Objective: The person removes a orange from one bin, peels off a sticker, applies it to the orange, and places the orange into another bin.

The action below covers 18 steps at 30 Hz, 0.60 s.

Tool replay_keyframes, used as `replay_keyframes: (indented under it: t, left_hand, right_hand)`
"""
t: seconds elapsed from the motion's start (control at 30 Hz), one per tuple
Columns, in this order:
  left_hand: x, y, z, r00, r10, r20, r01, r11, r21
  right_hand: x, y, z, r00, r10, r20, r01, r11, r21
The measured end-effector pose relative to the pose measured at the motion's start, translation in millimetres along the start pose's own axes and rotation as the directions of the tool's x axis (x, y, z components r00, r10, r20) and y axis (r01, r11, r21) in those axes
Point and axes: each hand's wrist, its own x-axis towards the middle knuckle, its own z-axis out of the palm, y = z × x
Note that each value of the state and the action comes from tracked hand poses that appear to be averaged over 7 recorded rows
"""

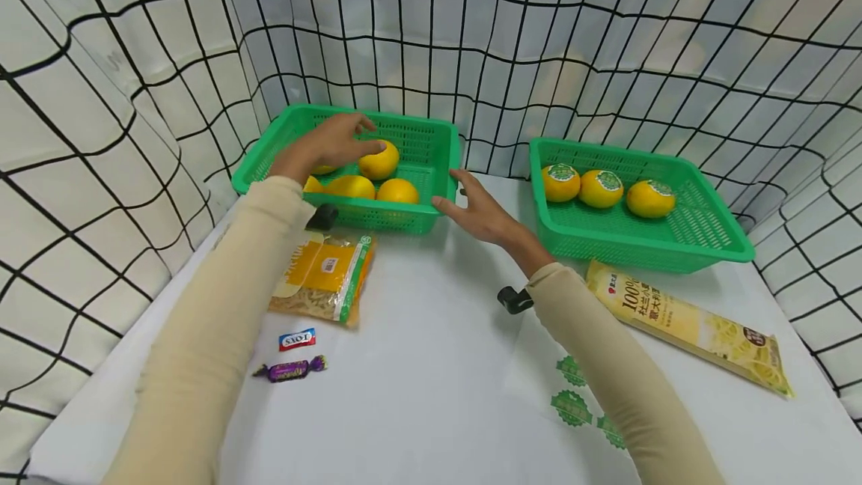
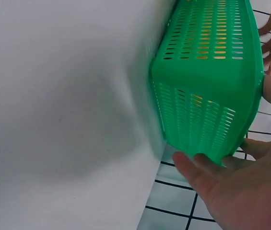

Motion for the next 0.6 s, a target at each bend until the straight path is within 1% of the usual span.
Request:
replay_keyframes:
  t: [0.07, 0.1, 0.17, 0.27, 0.4, 0.47, 0.6]
  left_hand:
    - [20.3, 3.9, -4.1, 0.997, -0.031, 0.075, 0.030, 0.999, 0.019]
    - [29.7, 5.5, -4.9, 0.994, -0.048, 0.102, 0.044, 0.998, 0.040]
    - [46.6, 8.5, -5.5, 0.986, -0.082, 0.148, 0.070, 0.994, 0.087]
    - [65.9, 8.7, -4.4, 0.970, -0.140, 0.198, 0.108, 0.980, 0.164]
    - [86.5, 0.0, -3.4, 0.945, -0.220, 0.242, 0.156, 0.954, 0.256]
    - [94.8, -4.5, -2.2, 0.937, -0.243, 0.250, 0.166, 0.941, 0.294]
    - [106.7, -9.0, 3.6, 0.936, -0.260, 0.238, 0.180, 0.933, 0.313]
  right_hand:
    - [-0.7, 0.7, 1.0, 1.000, 0.008, 0.007, -0.008, 1.000, -0.006]
    - [-0.7, 1.4, 1.5, 1.000, 0.011, 0.008, -0.011, 1.000, -0.013]
    - [-1.3, 0.8, 1.3, 1.000, 0.015, 0.010, -0.014, 1.000, -0.022]
    - [-0.4, -1.3, 0.4, 1.000, 0.021, 0.013, -0.020, 0.999, -0.038]
    - [2.1, -4.8, -0.6, 1.000, 0.022, 0.019, -0.022, 0.999, -0.044]
    - [2.6, -5.9, -1.1, 1.000, 0.023, 0.022, -0.022, 0.999, -0.043]
    - [2.9, -3.9, -3.8, 0.999, 0.036, 0.021, -0.035, 0.998, -0.053]
